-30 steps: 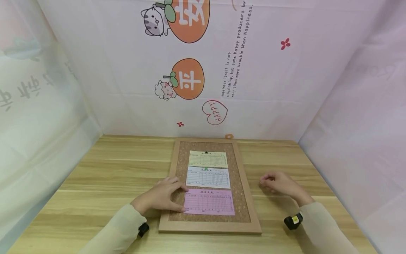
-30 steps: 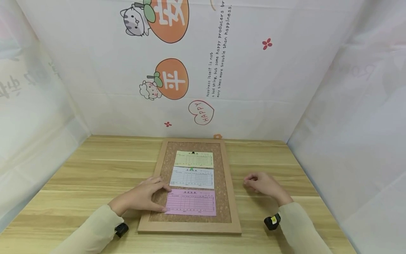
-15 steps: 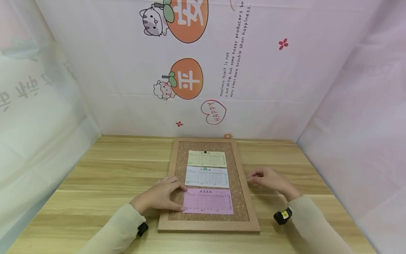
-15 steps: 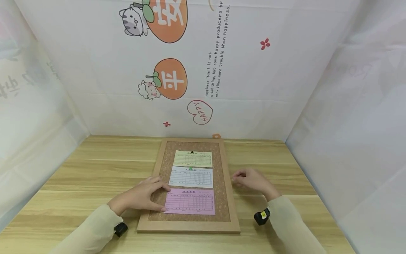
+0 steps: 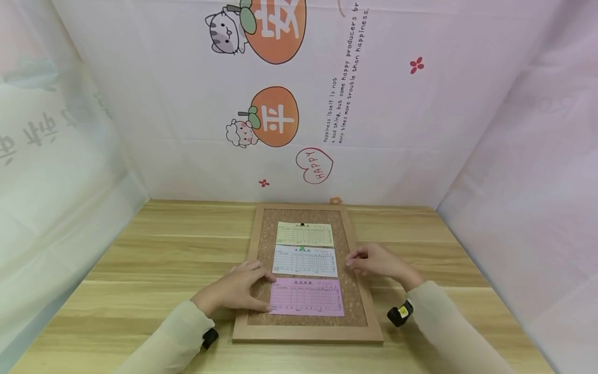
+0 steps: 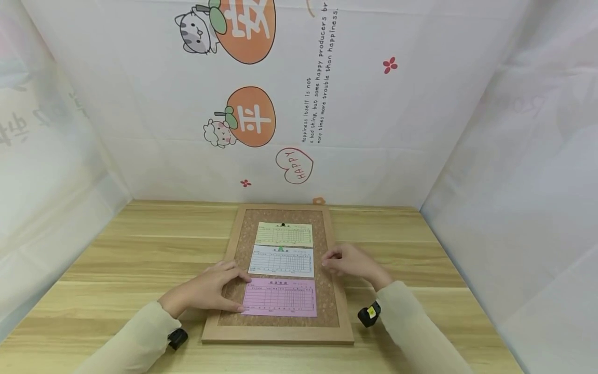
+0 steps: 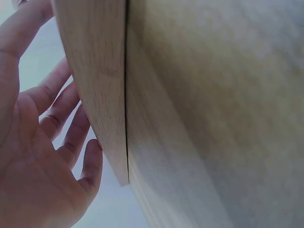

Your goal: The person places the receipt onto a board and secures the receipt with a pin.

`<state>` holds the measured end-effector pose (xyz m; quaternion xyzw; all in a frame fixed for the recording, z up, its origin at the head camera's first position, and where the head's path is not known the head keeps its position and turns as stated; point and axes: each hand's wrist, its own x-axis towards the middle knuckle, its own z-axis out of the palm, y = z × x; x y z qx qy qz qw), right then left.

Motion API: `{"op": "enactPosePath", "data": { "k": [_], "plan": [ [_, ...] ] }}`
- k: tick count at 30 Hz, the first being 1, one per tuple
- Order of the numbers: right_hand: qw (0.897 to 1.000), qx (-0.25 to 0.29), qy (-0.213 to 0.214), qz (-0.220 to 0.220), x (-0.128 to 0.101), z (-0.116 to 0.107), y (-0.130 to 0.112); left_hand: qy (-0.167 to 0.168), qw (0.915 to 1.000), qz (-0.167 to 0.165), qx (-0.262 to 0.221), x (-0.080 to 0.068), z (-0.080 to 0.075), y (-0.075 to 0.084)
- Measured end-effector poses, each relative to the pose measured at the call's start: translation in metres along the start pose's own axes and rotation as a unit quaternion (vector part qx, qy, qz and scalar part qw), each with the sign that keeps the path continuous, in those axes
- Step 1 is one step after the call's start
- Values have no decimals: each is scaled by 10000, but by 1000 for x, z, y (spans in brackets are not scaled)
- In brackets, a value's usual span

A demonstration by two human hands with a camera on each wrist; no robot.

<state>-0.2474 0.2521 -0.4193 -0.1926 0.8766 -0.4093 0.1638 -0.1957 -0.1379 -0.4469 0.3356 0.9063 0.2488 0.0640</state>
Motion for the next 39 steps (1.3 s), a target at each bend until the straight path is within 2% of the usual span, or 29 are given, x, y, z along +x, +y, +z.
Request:
{"op": "enactPosePath", "data": {
  "k": [15, 23, 30, 39],
  "plan": [
    [9967, 400, -656, -249, 19, 22, -24, -32, 10000, -30, -20, 0, 1, -2],
    [9953, 536, -782, -174, 24, 32, -34, -43, 10000, -40, -10, 0, 1, -2],
    [9915, 919, -920, -27, 31, 44, -37, -17, 10000, -42, -38, 0, 2, -3],
    [9897, 954, -1061, -129, 40, 56, -38, -11, 10000, -33, -21, 0, 2, -4]
  ]
}}
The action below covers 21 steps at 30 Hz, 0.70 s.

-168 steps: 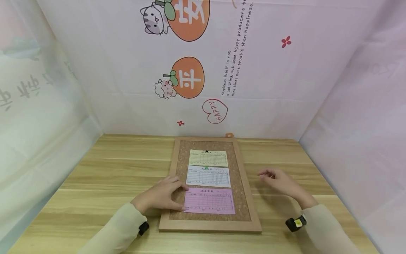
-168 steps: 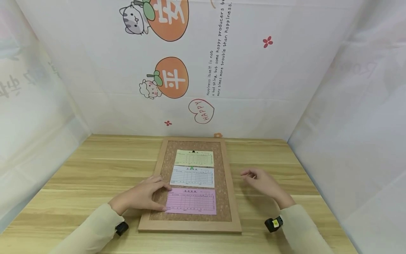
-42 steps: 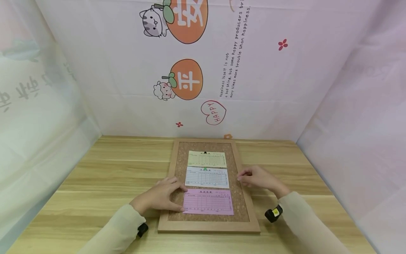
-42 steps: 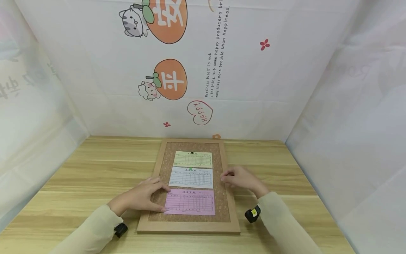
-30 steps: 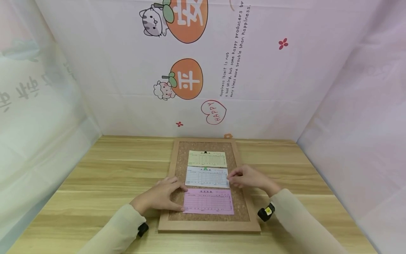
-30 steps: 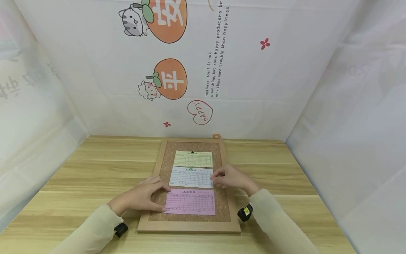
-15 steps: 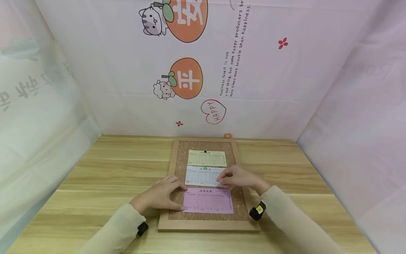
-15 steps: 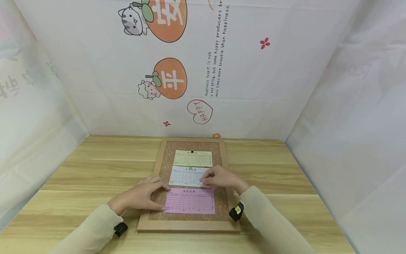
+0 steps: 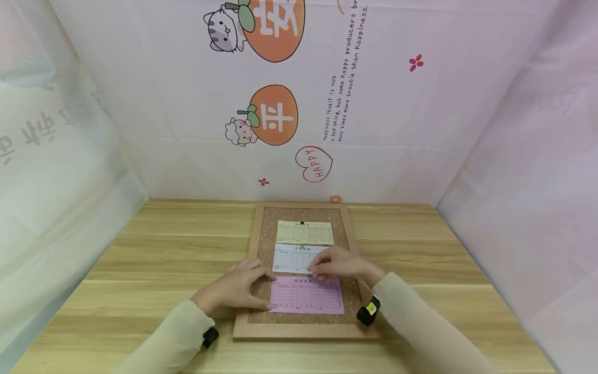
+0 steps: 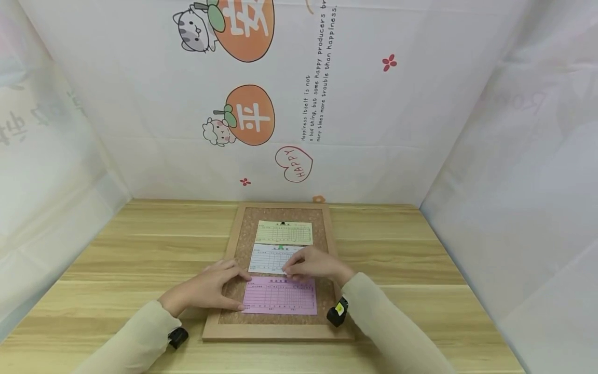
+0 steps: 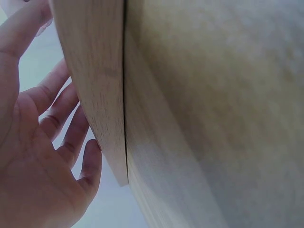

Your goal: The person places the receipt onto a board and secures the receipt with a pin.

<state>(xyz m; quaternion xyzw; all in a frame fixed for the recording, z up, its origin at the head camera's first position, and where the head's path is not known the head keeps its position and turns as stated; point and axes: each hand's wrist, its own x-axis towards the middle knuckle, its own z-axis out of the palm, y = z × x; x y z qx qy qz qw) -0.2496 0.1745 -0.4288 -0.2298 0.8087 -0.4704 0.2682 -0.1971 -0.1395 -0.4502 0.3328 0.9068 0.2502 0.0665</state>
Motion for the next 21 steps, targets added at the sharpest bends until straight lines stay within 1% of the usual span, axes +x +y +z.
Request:
{"op": "enactPosePath", "data": {
  "k": [15, 21],
  "plan": [
    [9996, 133, -77, 241, 8, 11, -5, 16, 10000, 1, -25, 1, 2, -2],
    [9993, 114, -20, 368, 13, 15, -6, 24, 10000, -6, -36, 0, 1, 0]
  ]
}}
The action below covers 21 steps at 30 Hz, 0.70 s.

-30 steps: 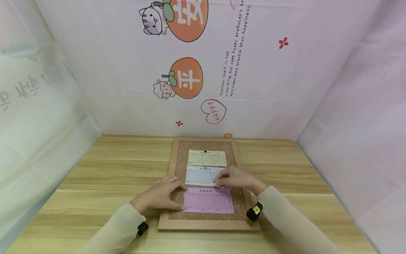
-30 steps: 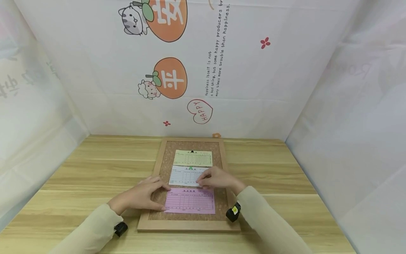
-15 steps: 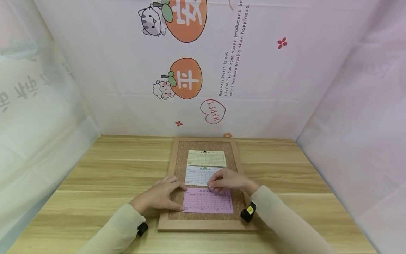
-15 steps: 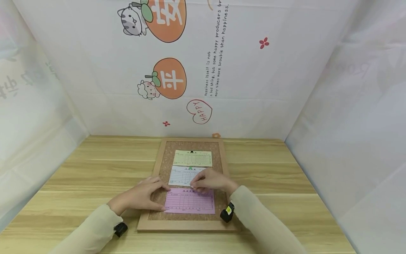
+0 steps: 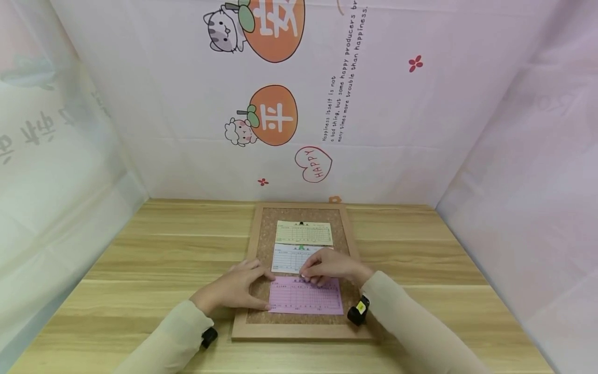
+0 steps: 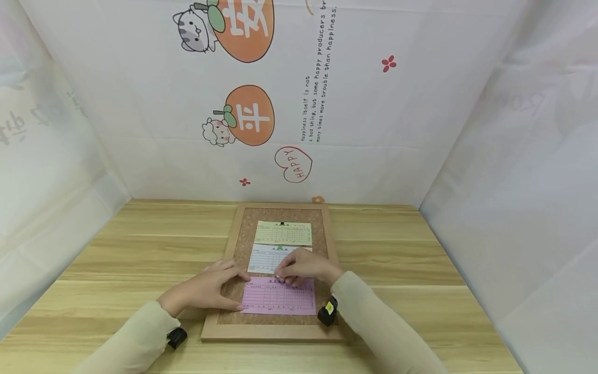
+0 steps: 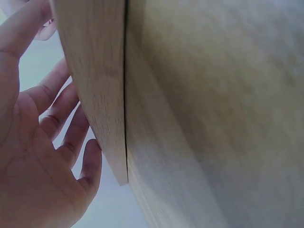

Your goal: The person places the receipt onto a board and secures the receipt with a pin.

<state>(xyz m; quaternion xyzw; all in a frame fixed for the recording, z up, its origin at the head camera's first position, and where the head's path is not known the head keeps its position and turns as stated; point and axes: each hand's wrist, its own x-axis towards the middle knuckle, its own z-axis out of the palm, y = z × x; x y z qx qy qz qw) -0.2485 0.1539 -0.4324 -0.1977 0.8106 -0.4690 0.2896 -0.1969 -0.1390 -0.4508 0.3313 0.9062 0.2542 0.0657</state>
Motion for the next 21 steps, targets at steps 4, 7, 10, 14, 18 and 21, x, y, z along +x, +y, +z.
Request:
{"op": "enactPosePath", "data": {
  "k": [4, 7, 10, 14, 18, 21],
  "plan": [
    [10000, -32, -11, 78, 4, 1, 1, 3, 10000, 3, -16, 0, -1, 2],
    [9999, -106, -44, 62, 5, 2, 1, 6, 10000, 5, -41, 0, -2, 2],
    [9998, -187, -56, 40, 5, 3, -1, 12, 10000, 0, -32, -1, -2, 2],
    [9996, -290, -55, 35, 5, 4, -3, 17, 10000, 4, -37, -1, -2, 1],
    [9991, -425, -21, 50, 5, 6, -4, 22, 10000, 25, -59, -1, -1, 1],
    [9986, -525, 22, 81, 6, 7, -4, 23, 10000, 30, -59, -1, -1, 1]
  ]
}}
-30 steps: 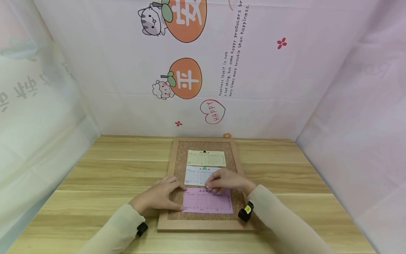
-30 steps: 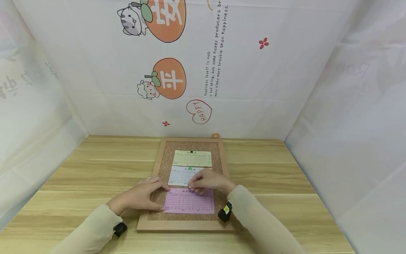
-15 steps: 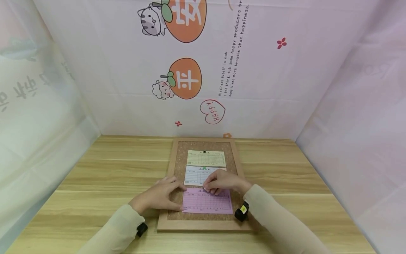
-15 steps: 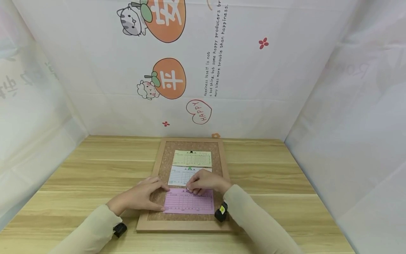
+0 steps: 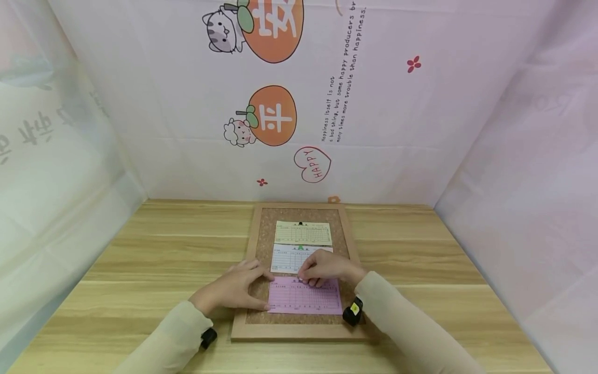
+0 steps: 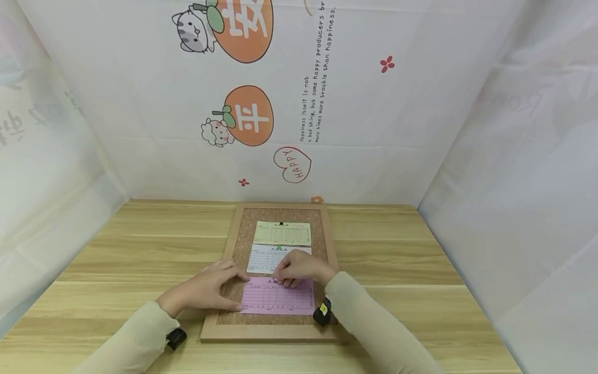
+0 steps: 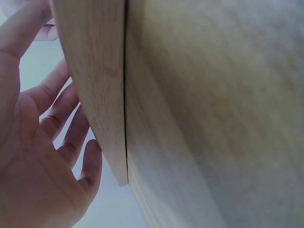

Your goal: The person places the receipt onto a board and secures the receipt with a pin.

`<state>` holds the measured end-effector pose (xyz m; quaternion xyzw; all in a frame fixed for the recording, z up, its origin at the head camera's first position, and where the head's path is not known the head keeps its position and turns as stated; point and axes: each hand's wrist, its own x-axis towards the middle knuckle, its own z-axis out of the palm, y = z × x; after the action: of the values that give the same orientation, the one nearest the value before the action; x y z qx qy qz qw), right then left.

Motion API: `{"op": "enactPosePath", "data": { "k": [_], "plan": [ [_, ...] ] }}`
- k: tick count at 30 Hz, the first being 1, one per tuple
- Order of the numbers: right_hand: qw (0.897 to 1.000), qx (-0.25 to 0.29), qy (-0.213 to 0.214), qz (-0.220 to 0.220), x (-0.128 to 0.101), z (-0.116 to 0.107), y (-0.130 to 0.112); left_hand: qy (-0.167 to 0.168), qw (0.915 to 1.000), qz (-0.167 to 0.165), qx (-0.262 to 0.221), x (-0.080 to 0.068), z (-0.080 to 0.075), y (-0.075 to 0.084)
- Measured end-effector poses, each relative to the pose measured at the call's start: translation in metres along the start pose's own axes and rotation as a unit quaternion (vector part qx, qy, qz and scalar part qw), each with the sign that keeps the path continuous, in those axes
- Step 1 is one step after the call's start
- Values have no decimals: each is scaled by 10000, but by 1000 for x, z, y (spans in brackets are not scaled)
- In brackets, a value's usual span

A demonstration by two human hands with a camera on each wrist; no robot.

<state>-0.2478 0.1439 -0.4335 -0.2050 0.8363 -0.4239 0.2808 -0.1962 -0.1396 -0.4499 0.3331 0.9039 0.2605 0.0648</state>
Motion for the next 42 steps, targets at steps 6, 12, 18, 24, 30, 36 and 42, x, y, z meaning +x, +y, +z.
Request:
{"op": "enactPosePath", "data": {
  "k": [6, 12, 18, 24, 30, 36, 42],
  "plan": [
    [10000, -52, 42, 25, 0, 1, 0, 21, 10000, 9, -9, 0, 0, 0],
    [9999, -113, 106, 25, 0, 2, -1, 28, 10000, 3, 10, -1, 0, 1],
    [9997, -191, 129, 35, -1, 3, -2, 3, 10000, -36, 18, -1, 0, 1],
    [9997, -217, 111, -32, -1, 3, 0, -27, 10000, -61, 28, 0, 0, 1],
    [9996, -228, 145, -34, -3, 2, 1, -30, 10000, -80, 10, 0, -1, 2],
    [9995, -247, 197, -34, -4, 3, 1, -33, 10000, -66, 20, 0, -1, 3],
    [9991, -360, 217, 13, -4, 4, -1, -36, 10000, -46, 27, 0, -1, 2]
  ]
}}
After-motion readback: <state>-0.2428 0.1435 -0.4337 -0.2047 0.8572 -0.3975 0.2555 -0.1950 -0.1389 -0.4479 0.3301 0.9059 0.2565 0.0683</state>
